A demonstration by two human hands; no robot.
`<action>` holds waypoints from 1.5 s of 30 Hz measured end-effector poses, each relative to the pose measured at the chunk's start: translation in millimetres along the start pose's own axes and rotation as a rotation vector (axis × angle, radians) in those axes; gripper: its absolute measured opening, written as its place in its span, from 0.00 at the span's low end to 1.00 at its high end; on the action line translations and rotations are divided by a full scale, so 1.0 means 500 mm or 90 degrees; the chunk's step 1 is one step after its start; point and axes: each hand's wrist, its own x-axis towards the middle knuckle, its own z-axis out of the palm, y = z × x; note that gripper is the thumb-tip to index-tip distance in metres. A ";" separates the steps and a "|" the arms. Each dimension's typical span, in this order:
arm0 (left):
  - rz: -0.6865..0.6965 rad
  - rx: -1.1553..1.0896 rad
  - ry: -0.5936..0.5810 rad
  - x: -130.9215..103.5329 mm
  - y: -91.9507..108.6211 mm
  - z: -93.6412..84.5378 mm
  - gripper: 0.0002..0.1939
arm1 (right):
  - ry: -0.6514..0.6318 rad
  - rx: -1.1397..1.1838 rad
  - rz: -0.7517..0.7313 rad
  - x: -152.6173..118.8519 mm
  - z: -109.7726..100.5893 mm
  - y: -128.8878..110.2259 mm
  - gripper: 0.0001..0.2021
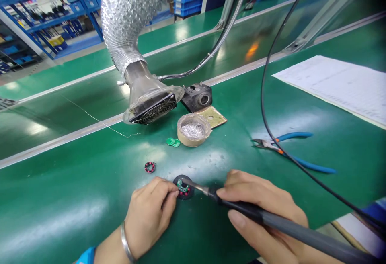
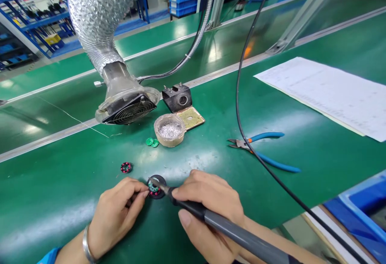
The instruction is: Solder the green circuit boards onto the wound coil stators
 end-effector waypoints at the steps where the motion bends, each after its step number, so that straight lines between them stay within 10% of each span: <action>1: 0.011 0.004 0.008 -0.001 -0.001 0.001 0.05 | 0.001 0.006 0.002 -0.001 0.001 -0.002 0.15; 45: -0.031 -0.022 0.017 0.007 0.010 -0.001 0.05 | 0.002 -0.021 0.040 0.001 -0.006 -0.005 0.16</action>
